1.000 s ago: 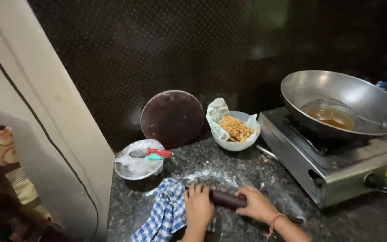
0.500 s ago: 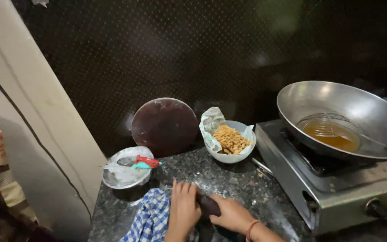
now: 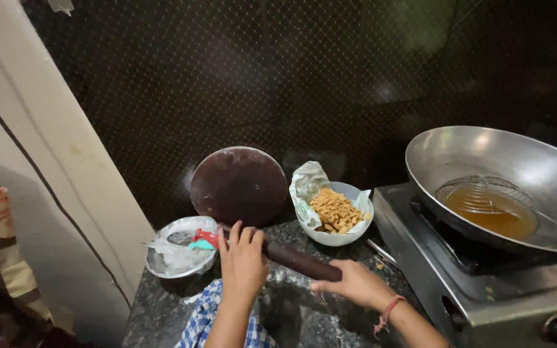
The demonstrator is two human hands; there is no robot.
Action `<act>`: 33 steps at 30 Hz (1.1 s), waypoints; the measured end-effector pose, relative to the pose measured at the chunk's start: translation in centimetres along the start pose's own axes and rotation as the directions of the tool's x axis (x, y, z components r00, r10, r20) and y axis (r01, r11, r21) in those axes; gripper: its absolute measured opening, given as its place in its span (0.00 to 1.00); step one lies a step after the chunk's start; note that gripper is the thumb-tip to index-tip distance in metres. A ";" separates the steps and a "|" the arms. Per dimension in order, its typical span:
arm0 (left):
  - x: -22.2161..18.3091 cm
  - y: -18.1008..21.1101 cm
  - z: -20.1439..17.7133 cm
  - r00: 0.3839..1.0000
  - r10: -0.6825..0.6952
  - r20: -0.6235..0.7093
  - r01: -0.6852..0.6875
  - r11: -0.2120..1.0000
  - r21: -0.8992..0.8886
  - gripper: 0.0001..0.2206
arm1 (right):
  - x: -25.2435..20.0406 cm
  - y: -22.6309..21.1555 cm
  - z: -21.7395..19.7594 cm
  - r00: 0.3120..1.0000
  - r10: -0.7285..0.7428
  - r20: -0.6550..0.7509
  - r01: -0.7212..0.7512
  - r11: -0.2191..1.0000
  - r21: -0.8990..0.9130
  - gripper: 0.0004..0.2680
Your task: Sorting and cleaning deep-fried snacks in a kitchen production area.
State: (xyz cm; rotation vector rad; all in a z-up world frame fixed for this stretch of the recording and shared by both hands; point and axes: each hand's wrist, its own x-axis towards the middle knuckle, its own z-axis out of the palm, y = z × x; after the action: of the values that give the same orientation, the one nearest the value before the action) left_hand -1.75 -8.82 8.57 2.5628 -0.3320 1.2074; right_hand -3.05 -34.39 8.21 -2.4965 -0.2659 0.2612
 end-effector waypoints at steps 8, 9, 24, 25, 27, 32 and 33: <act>2.8 -6.7 -2.6 0.908 -0.336 0.250 0.266 0.924 0.275 0.16 | 3.7 -5.0 -1.9 0.991 -0.131 -0.022 0.130 0.990 -0.054 0.19; 2.6 -8.6 -1.9 0.893 -0.401 0.202 0.327 0.890 0.319 0.17 | 4.3 -5.7 -2.2 0.988 -0.147 -0.041 0.142 0.984 -0.108 0.17; 2.7 -18.0 6.4 0.684 -0.726 0.077 0.723 0.688 0.063 0.22 | 17.8 -12.7 6.1 0.919 -0.311 -0.243 0.246 0.933 -0.262 0.10; 2.4 -18.3 7.1 0.681 -0.728 0.080 0.725 0.686 0.064 0.22 | 18.5 -12.7 6.6 0.921 -0.308 -0.240 0.244 0.933 -0.263 0.10; 1.7 -18.9 8.5 0.736 -0.675 0.050 0.673 0.737 0.054 0.24 | 19.9 -12.7 7.6 0.913 -0.323 -0.250 0.249 0.925 -0.286 0.10; 1.3 -18.6 9.5 0.745 -0.662 0.083 0.649 0.748 0.139 0.26 | 21.6 -12.3 8.8 0.946 -0.273 -0.174 0.227 0.943 -0.243 0.10; 1.2 -18.4 9.4 0.733 -0.673 0.097 0.651 0.736 0.188 0.27 | 21.8 -12.2 9.0 0.947 -0.280 -0.159 0.237 0.940 -0.243 0.10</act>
State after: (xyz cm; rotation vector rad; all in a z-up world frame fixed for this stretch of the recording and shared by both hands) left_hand 11.68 4.92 0.90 2.5285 0.6343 0.7638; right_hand 14.11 -14.25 5.59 -2.6435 -0.5669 -0.1252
